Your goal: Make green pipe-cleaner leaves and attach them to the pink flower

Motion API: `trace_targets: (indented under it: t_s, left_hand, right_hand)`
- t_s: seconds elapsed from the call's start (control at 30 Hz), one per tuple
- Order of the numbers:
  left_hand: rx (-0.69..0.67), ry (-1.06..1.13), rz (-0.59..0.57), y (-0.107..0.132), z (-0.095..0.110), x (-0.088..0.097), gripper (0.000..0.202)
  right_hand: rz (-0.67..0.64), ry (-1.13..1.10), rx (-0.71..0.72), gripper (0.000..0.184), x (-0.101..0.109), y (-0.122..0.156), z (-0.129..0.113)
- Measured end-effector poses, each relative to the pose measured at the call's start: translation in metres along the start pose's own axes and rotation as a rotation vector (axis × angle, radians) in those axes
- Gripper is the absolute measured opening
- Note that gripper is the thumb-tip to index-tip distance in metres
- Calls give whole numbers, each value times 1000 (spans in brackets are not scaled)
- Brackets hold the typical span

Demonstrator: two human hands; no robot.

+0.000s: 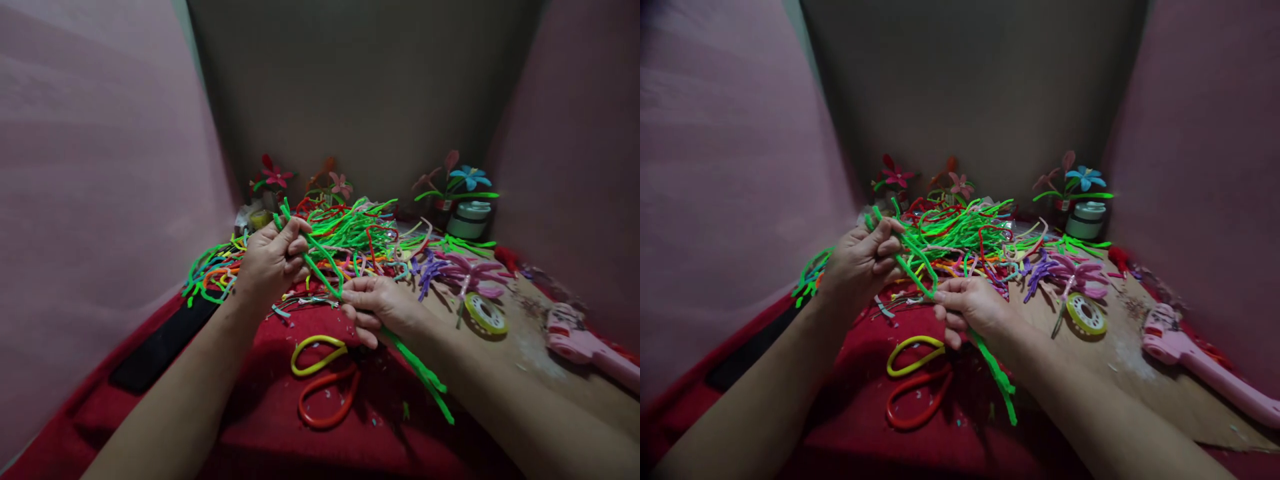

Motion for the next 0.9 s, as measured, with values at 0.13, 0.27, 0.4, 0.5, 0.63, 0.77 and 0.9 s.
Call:
trace_targets:
  t_s: [0.13,0.27,0.4,0.5,0.63,0.77,0.9]
  left_hand:
    - [-12,25,-1,1,3,1,11]
    - [-18,16,-36,2,4,-1,12]
    - [-56,22,-34,1,8,1,12]
    - [-67,20,-50,1,11,2,11]
    - [-71,10,-75,3,15,2,11]
    - [-63,-9,-28,4,18,4,12]
    - [-75,-43,39,4,17,4,14]
  right_hand:
    - [28,-137,73,10,3,1,-11]
    - [-20,-221,51,6,-4,3,-13]
    - [-31,-220,53,10,-6,4,-13]
    - [-7,-190,35,9,-4,4,-11]
    - [16,-158,43,11,-3,3,-12]
    - [8,-97,18,15,-6,2,-5]
    - [-14,-9,-3,17,-11,2,2]
Point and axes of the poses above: each hand's wrist, its own y-axis away from the middle knuckle, its own x-axis out of the back of the hand, z = x × y, the point moved 9 cm from there along -y, towards the middle knuckle, and after that the axes turned 3 degrees about -x, right-handed, at the moved point
